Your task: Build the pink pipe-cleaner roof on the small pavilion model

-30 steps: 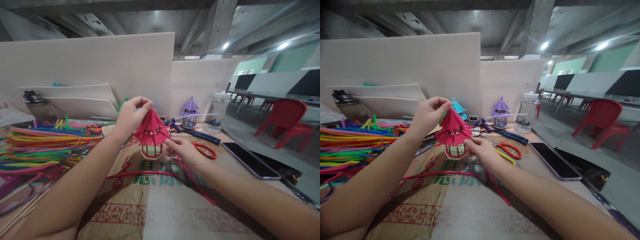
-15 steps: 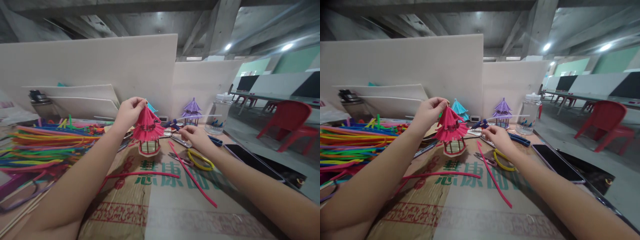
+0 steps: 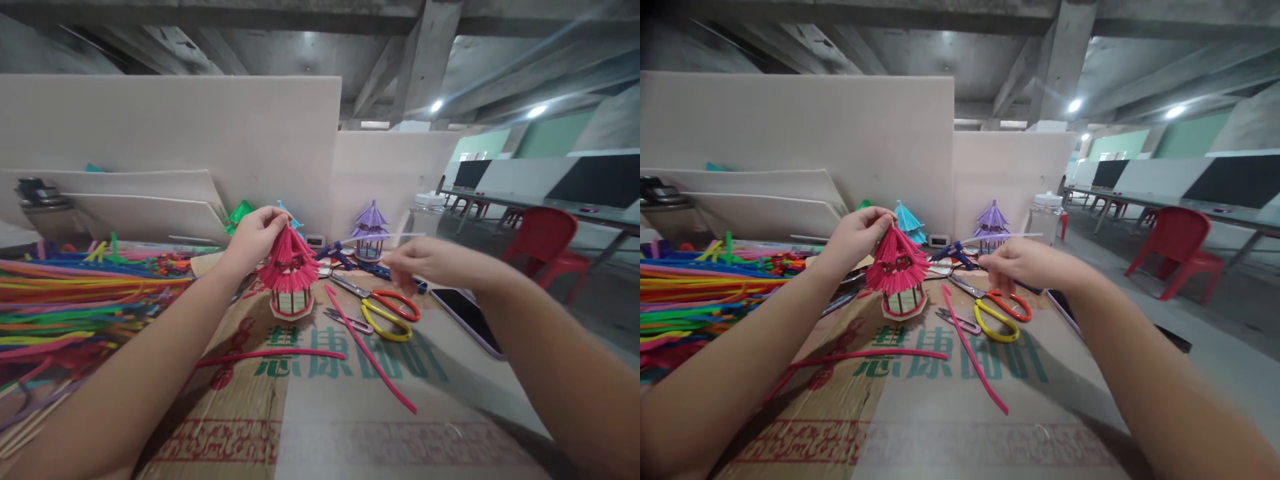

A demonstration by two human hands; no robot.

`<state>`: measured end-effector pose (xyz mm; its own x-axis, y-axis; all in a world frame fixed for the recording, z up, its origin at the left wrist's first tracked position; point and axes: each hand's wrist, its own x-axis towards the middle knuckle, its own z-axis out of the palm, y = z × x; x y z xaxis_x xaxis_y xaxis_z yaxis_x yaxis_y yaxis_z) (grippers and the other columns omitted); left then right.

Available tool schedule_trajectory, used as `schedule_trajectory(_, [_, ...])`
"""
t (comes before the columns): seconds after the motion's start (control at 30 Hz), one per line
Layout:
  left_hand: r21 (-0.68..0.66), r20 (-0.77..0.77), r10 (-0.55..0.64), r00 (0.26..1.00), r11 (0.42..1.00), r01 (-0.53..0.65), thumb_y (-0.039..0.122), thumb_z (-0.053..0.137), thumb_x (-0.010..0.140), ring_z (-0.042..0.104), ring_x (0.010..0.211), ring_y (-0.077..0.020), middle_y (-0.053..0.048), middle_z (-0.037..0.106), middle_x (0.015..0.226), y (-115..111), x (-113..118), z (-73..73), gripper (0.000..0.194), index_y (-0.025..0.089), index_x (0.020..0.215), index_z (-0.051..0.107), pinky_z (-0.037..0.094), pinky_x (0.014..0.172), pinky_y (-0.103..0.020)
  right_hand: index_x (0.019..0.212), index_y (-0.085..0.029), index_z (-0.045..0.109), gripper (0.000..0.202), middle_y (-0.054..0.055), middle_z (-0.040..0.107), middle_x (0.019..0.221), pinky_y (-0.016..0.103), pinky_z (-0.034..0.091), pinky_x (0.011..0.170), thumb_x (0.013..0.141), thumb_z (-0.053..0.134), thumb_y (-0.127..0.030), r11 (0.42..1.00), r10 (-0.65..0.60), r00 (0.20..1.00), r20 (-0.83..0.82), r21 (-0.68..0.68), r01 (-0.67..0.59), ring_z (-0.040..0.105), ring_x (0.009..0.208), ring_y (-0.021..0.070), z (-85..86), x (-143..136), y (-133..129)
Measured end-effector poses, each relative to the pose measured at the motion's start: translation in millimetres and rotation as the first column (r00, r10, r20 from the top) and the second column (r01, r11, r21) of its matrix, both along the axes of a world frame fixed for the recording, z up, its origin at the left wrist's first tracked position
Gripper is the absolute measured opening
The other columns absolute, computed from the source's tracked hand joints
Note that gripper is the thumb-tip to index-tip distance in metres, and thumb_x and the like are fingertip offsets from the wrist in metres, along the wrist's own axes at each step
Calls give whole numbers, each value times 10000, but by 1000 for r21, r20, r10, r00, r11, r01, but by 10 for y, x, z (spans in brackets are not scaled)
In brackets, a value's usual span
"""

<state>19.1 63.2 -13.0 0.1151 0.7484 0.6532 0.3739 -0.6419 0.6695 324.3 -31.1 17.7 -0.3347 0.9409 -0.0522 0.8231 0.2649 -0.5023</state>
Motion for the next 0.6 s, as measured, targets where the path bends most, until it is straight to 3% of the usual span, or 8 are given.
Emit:
schedule_trajectory(0.13, [-7, -63, 15, 998, 1000, -15, 391, 533, 884, 648, 859, -197, -57, 729, 918, -47, 43, 6, 286, 152, 925, 685, 496, 792, -278, 984, -194, 730, 499, 56, 739, 802, 322, 478, 715, 805, 611, -644, 965, -26, 989, -146, 254, 63, 662, 762, 196, 211, 89, -203])
schedule_trajectory(0.23, [-33, -101, -9, 995, 999, 5, 440, 556, 865, 656, 890, -221, -69, 738, 930, -59, 36, 11, 330, 153, 941, 700, 499, 809, -301, 866, -187, 722, 472, 41, 709, 730, 310, 438, 651, 822, 571, -632, 932, -145, 987, -70, 324, 160, 621, 674, 175, 201, 69, -186])
schedule_trajectory(0.33, [-43, -130, -22, 991, 999, 16, 503, 562, 864, 664, 945, -243, -83, 749, 970, -64, 3, 26, 394, 152, 954, 716, 492, 857, -323, 802, -190, 712, 487, 29, 695, 669, 303, 422, 656, 886, 488, -614, 959, -125, 992, 7, 257, 119, 605, 637, 162, 125, 16, -92])
schedule_trajectory(0.47, [-72, -148, -34, 988, 997, 23, 554, 584, 863, 668, 1012, -252, -82, 759, 1054, -65, -49, 47, 442, 169, 1018, 736, 492, 888, -329, 833, -203, 705, 397, 30, 727, 737, 293, 424, 660, 895, 528, -553, 991, -24, 994, 104, 136, 9, 620, 681, 173, 2, 2, 48])
schedule_trajectory(0.6, [-89, -160, -19, 987, 996, 5, 540, 626, 843, 679, 983, -248, -75, 771, 1001, -31, -84, 42, 400, 176, 954, 750, 505, 884, -334, 950, -200, 703, 367, 41, 739, 805, 302, 435, 656, 887, 530, -518, 997, -41, 979, 200, 76, 27, 636, 715, 193, -155, 65, 210])
